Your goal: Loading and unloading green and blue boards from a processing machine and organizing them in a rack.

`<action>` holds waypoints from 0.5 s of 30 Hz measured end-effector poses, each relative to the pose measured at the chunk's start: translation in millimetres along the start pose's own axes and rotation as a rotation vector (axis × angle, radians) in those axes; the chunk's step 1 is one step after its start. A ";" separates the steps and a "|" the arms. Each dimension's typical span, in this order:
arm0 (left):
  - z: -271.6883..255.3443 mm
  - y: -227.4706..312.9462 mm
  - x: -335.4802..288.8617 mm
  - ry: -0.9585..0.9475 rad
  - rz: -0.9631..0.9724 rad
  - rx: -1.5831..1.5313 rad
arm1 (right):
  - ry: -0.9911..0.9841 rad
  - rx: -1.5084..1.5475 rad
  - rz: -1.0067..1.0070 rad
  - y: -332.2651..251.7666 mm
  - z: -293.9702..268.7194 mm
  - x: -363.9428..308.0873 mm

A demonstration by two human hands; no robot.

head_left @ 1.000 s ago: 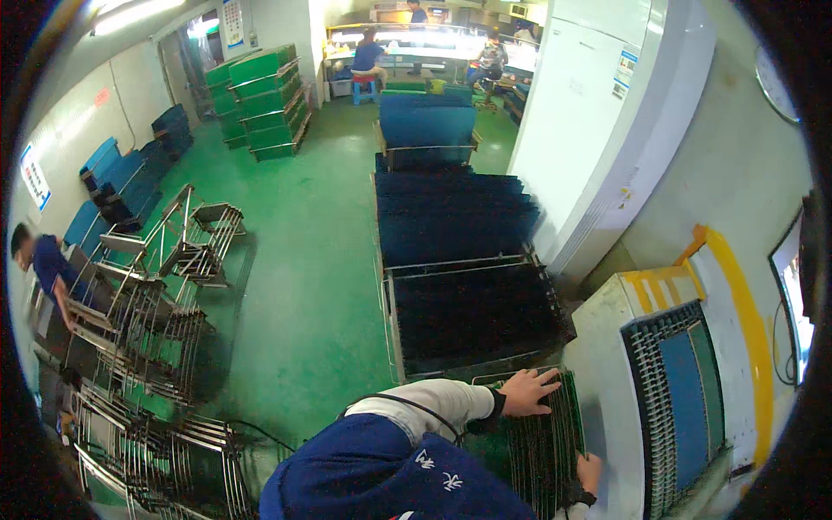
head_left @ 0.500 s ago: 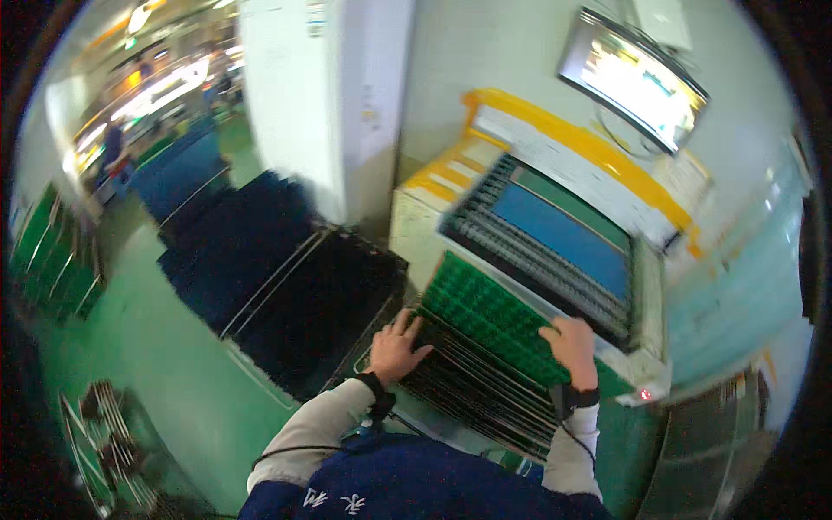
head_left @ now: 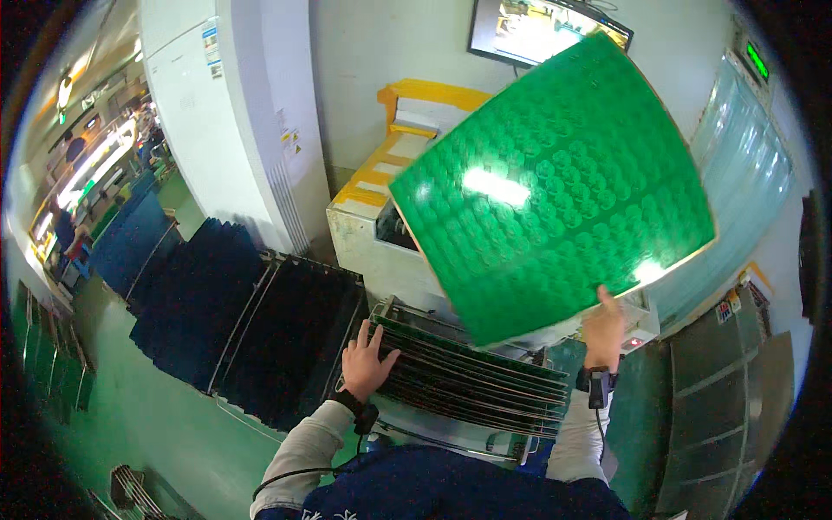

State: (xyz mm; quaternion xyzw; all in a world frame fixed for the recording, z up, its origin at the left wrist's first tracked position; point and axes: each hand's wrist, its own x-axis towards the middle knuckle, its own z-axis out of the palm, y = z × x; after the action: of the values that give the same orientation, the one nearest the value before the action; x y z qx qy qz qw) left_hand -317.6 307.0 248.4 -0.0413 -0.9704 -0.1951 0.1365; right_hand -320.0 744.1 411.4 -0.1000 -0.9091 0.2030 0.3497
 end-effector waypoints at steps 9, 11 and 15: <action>5.7 -3.5 -3.0 -0.042 -0.030 -0.001 | -0.321 1.732 0.945 -18.2 88.8 -104.1; 9.6 -2.6 0.4 -0.070 -0.003 0.023 | -0.378 1.764 1.008 -13.5 90.2 -116.7; 5.6 1.3 2.6 -0.050 0.000 0.014 | -0.379 1.781 1.200 3.1 111.4 -151.2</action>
State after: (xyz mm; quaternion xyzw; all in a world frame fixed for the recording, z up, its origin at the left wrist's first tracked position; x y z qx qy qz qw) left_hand -321.3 310.4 244.7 -0.0451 -0.9748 -0.1871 0.1124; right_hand -284.0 664.6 245.1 -0.2052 -0.2782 0.9383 -0.0053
